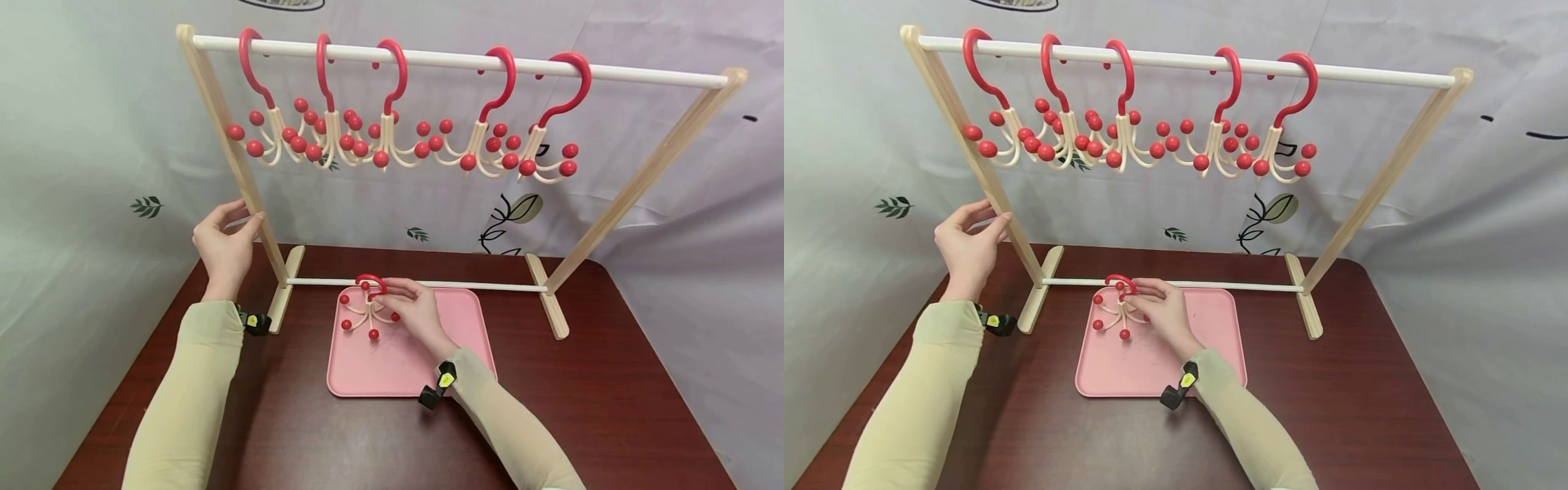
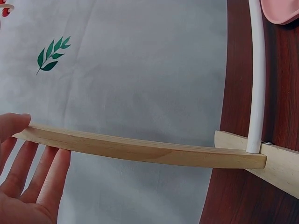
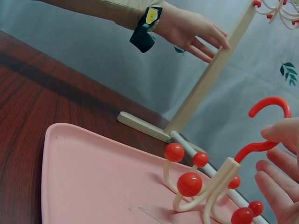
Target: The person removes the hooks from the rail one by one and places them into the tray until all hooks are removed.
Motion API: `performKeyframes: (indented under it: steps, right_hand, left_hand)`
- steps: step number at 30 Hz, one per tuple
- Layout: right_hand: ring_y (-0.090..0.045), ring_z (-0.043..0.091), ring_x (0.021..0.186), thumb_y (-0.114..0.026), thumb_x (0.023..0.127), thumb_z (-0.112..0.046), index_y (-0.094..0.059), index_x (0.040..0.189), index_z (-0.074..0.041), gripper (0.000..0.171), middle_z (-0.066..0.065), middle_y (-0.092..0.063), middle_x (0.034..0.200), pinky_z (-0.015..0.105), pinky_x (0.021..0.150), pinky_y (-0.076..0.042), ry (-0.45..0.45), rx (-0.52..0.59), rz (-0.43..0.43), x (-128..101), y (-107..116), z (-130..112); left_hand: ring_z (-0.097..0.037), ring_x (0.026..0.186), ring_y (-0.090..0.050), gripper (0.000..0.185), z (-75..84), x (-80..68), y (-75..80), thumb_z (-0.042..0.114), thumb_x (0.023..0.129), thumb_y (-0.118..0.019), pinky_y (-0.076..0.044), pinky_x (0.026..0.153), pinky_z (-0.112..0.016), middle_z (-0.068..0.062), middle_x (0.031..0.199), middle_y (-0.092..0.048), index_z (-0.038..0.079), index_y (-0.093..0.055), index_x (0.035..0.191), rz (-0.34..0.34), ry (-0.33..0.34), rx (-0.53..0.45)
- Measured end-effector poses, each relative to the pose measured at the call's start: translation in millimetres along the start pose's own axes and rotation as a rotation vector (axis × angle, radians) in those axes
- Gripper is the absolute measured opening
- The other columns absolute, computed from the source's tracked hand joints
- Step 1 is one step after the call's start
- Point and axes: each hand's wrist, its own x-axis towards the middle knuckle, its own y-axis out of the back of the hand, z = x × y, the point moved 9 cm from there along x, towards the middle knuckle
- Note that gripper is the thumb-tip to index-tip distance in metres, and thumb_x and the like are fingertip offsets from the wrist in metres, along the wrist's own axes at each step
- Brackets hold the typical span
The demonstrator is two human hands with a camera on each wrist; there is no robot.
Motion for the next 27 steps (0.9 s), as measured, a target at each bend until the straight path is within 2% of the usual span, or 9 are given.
performKeyframes:
  steps: [3,6,11,20,27]
  right_hand:
    - [-0.072,0.024,0.102,-0.083,0.084,-0.002,-0.073,0.121,-0.001,0.038,0.015,-0.073,0.113,0.033,0.087,-0.059,0.041,-0.010,0.006,-3.4,6.8,-7.0]
    - [-0.072,0.025,0.104,-0.084,0.084,-0.003,-0.074,0.119,-0.001,0.036,0.012,-0.074,0.112,0.029,0.087,-0.058,0.073,-0.027,0.014,-6.2,16.3,-13.3]
    - [-0.070,0.024,0.108,-0.086,0.084,-0.010,-0.074,0.120,-0.004,0.038,0.011,-0.073,0.117,0.029,0.089,-0.057,0.088,-0.064,0.036,-9.6,37.9,-22.3]
    - [-0.066,0.034,0.115,-0.082,0.085,0.000,-0.070,0.123,0.005,0.040,0.019,-0.069,0.122,0.034,0.090,-0.057,0.156,0.009,0.083,-16.5,81.6,-47.5]
    - [-0.069,0.024,0.110,-0.081,0.086,0.001,-0.067,0.125,0.007,0.041,0.023,-0.067,0.125,0.033,0.092,-0.056,0.200,0.060,0.178,-20.6,119.0,-61.8]
  left_hand:
    - [-0.005,0.083,-0.071,0.033,-0.6,0.3,0.1,0.021,0.088,-0.082,-0.057,0.071,-0.017,-0.006,0.109,-0.074,0.017,-0.077,0.121,-0.001,0.006,0.005]
    - [-0.006,0.083,-0.071,0.033,-0.7,0.7,0.1,0.021,0.088,-0.082,-0.057,0.071,-0.017,-0.006,0.109,-0.074,0.018,-0.077,0.121,-0.002,0.006,0.007]
    - [-0.005,0.082,-0.071,0.033,-0.3,0.9,-0.4,0.020,0.088,-0.082,-0.057,0.069,-0.016,-0.006,0.107,-0.074,0.017,-0.077,0.120,-0.002,0.001,-0.004]
    - [-0.005,0.081,-0.071,0.032,-0.6,0.9,0.3,0.019,0.088,-0.082,-0.056,0.068,-0.016,-0.005,0.106,-0.074,0.017,-0.077,0.120,0.005,-0.001,-0.012]
    - [-0.005,0.082,-0.071,0.032,-0.5,0.0,-0.1,0.021,0.089,-0.081,-0.057,0.070,-0.017,-0.005,0.107,-0.074,0.018,-0.077,0.120,0.002,0.005,-0.002]
